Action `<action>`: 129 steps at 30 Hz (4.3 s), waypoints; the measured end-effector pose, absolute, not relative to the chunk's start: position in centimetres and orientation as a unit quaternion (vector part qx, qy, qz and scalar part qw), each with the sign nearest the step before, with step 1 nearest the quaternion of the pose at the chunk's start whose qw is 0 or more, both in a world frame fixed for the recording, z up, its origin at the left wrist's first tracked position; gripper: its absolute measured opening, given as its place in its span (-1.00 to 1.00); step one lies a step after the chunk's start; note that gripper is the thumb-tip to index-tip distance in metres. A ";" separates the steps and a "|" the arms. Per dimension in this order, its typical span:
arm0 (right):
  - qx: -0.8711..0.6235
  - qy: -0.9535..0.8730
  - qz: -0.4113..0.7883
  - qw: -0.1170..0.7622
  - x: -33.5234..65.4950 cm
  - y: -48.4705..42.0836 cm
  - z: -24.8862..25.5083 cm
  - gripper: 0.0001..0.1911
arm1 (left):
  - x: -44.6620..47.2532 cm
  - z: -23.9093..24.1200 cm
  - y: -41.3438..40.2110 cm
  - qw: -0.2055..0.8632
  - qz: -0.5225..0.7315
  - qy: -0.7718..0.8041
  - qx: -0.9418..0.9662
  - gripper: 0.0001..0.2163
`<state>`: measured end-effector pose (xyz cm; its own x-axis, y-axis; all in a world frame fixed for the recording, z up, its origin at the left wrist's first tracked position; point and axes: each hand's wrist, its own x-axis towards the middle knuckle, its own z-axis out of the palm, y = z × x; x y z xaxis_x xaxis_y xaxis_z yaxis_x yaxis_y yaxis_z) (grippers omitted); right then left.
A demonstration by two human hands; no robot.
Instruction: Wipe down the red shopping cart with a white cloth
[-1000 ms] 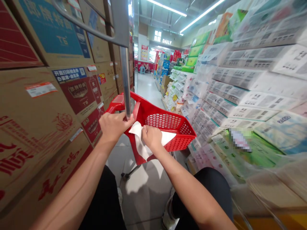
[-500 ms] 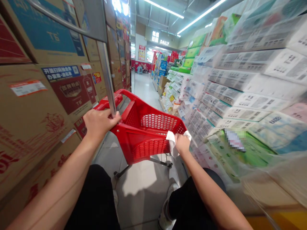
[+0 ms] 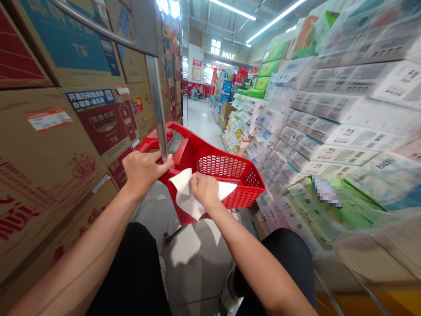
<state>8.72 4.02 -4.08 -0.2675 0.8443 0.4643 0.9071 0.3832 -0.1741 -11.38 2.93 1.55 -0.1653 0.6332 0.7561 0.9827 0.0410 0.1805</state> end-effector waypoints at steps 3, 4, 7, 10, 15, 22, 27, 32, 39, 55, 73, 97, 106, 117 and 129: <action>-0.618 -0.759 -0.097 0.180 15.4 5.2 -6.1 -0.56 | -13.2 1.6 2.9 0.253 -0.349 -0.680 -0.593 -0.62; -0.639 -0.744 -0.107 0.163 17.9 5.5 -6.7 -0.58 | -13.6 1.5 2.9 0.254 -0.347 -0.681 -0.593 -0.60; -0.699 -0.696 -0.107 0.122 24.4 6.2 -7.5 -0.58 | -14.1 1.4 2.6 0.260 -0.343 -0.676 -0.599 -0.52; -0.730 -0.670 -0.089 0.103 27.3 6.4 -7.4 -0.54 | -13.6 1.2 2.4 0.271 -0.361 -0.667 -0.593 -0.54; -0.706 -0.696 -0.070 0.111 22.2 6.2 -6.0 -0.49 | -10.7 1.1 2.7 0.276 -0.381 -0.664 -0.581 -0.65; -0.557 -0.794 -0.048 0.239 8.4 4.4 -2.0 -0.55 | -5.7 1.4 3.2 0.239 -0.394 -0.664 -0.588 -0.65; -0.560 -0.795 -0.063 0.224 11.1 5.6 -3.2 -0.47 | -6.5 1.2 3.8 0.254 -0.379 -0.659 -0.598 -0.65; -0.655 -0.736 -0.102 0.136 20.8 8.1 -6.2 -0.52 | -9.1 1.0 3.9 0.262 -0.375 -0.664 -0.592 -0.62; -0.725 -0.676 -0.098 0.088 27.8 8.9 -6.6 -0.54 | -9.8 1.0 3.7 0.281 -0.371 -0.671 -0.577 -0.60; -0.582 -0.791 -0.062 0.181 14.8 7.7 -4.4 -0.67 | -6.3 1.3 4.5 0.250 -0.347 -0.671 -0.605 -0.60; -0.672 -0.723 -0.073 0.147 17.2 8.0 -5.1 -0.56 | -5.8 0.7 4.4 0.238 -0.366 -0.680 -0.589 -0.66; -0.707 -0.682 -0.100 0.155 24.8 8.9 -7.8 -0.48 | -11.7 1.2 6.3 0.278 -0.353 -0.676 -0.584 -0.56; -0.570 -0.778 -0.077 0.253 9.5 6.3 -3.5 -0.49 | -6.3 0.9 4.9 0.252 -0.360 -0.678 -0.590 -0.61; -0.642 -0.740 -0.127 0.155 23.6 9.2 -7.7 -0.51 | -9.9 1.6 5.5 0.262 -0.348 -0.685 -0.584 -0.60; -0.671 -0.707 -0.087 0.206 19.4 8.5 -6.9 -0.56 | -8.7 1.2 6.2 0.217 -0.403 -0.680 -0.573 -0.70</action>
